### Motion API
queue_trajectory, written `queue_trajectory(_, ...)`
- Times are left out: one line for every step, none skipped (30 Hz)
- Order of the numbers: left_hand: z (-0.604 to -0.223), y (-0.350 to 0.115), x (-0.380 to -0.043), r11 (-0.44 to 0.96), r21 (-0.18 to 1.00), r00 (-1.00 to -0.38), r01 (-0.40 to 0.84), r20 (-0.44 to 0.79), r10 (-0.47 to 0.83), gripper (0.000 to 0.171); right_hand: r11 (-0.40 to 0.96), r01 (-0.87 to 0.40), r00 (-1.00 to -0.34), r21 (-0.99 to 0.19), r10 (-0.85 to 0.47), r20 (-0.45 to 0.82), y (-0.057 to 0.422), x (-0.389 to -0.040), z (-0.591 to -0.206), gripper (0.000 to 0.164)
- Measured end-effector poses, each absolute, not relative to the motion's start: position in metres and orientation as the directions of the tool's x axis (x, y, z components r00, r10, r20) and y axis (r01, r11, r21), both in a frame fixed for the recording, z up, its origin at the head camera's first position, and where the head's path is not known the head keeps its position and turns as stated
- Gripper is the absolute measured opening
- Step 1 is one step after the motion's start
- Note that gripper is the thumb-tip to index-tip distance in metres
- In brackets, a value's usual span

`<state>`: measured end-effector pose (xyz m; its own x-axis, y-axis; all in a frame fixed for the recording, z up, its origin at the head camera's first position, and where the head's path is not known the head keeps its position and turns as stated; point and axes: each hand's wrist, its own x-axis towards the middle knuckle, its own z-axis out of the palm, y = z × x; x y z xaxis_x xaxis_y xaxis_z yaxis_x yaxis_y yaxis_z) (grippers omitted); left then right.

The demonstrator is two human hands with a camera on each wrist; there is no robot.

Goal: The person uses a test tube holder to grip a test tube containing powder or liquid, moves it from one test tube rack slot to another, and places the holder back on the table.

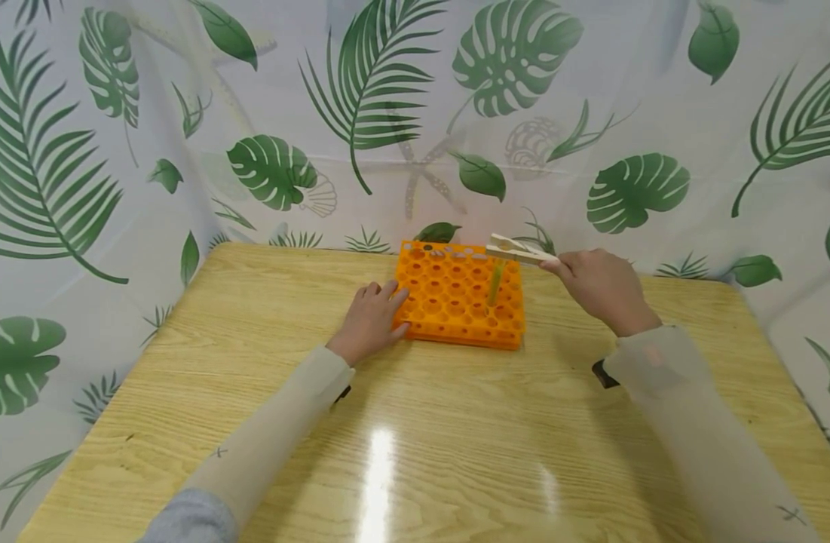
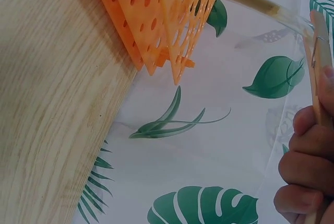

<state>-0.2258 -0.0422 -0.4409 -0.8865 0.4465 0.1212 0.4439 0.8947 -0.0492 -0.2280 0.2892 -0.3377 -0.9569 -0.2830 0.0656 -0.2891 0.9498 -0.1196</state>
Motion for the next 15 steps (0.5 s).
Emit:
queue_trajectory(-0.4409,-0.0422,-0.2259,0.895,-0.048,-0.886,0.445,0.121,0.447,0.053,0.95,-0.29,-0.957,-0.12,-0.284,0.066,0.2892,-0.2281,-0.3382,0.054)
queue_trajectory(-0.4409,-0.0423,-0.226,0.894,-0.047,-0.886,0.445,0.122,0.447,0.053,0.95,-0.289,-0.957,-0.121,-0.283,0.066,0.2893,-0.2282,-0.3386,0.055)
queue_trajectory(-0.4408,-0.0422,-0.2262,0.894,-0.048,-0.886,0.445,0.12,0.447,0.053,0.949,-0.29,-0.957,-0.12,-0.284,0.066,0.2893,-0.2283,-0.3389,0.055)
queue_trajectory(-0.4407,-0.0422,-0.2264,0.894,-0.049,-0.886,0.445,0.118,0.447,0.053,0.949,-0.293,-0.956,-0.12,-0.286,0.068,0.2892,-0.2286,-0.3393,0.054)
queue_trajectory(-0.4406,-0.0421,-0.2265,0.894,-0.05,-0.887,0.444,0.115,0.447,0.053,0.948,-0.295,-0.955,-0.12,-0.288,0.069,0.2892,-0.2287,-0.3396,0.055)
queue_trajectory(-0.4407,-0.0421,-0.2267,0.895,-0.051,-0.888,0.444,0.113,0.447,0.053,0.948,-0.295,-0.955,-0.122,-0.288,0.068,0.2892,-0.2287,-0.3398,0.054)
queue_trajectory(-0.4408,-0.0419,-0.2267,0.895,-0.054,-0.888,0.443,0.112,0.447,0.053,0.947,-0.297,-0.954,-0.123,-0.29,0.069,0.2892,-0.2287,-0.3402,0.054)
queue_trajectory(-0.4407,-0.0418,-0.2267,0.895,-0.056,-0.888,0.443,0.108,0.446,0.053,0.946,-0.298,-0.954,-0.127,-0.291,0.069,0.2892,-0.2284,-0.3404,0.053)
queue_trajectory(-0.4406,-0.0417,-0.2266,0.895,-0.058,-0.889,0.442,0.105,0.446,0.053,0.945,-0.299,-0.954,-0.13,-0.293,0.066,0.2892,-0.2282,-0.3406,0.052)
queue_trajectory(-0.4408,-0.0416,-0.2267,0.896,-0.061,-0.89,0.44,0.102,0.445,0.053,0.945,-0.3,-0.954,-0.132,-0.294,0.065,0.2892,-0.2279,-0.3409,0.052)
queue_trajectory(-0.4409,-0.0415,-0.2268,0.896,-0.062,-0.891,0.44,0.1,0.444,0.053,0.944,-0.301,-0.953,-0.135,-0.295,0.063,0.2892,-0.2276,-0.3412,0.052)
queue_trajectory(-0.4412,-0.0414,-0.227,0.896,-0.064,-0.891,0.439,0.098,0.443,0.053,0.943,-0.302,-0.953,-0.138,-0.296,0.062,0.2891,-0.2273,-0.3415,0.052)
queue_trajectory(-0.4413,-0.0412,-0.227,0.896,-0.065,-0.891,0.438,0.096,0.443,0.054,0.942,-0.304,-0.952,-0.139,-0.299,0.06,0.289,-0.227,-0.3418,0.052)
queue_trajectory(-0.4415,-0.0412,-0.2273,0.897,-0.065,-0.892,0.438,0.093,0.442,0.054,0.942,-0.305,-0.952,-0.14,-0.3,0.058,0.2888,-0.2268,-0.3421,0.052)
queue_trajectory(-0.4416,-0.0411,-0.2274,0.897,-0.065,-0.892,0.437,0.095,0.442,0.054,0.942,-0.305,-0.952,-0.14,-0.3,0.055,0.2887,-0.2267,-0.3425,0.053)
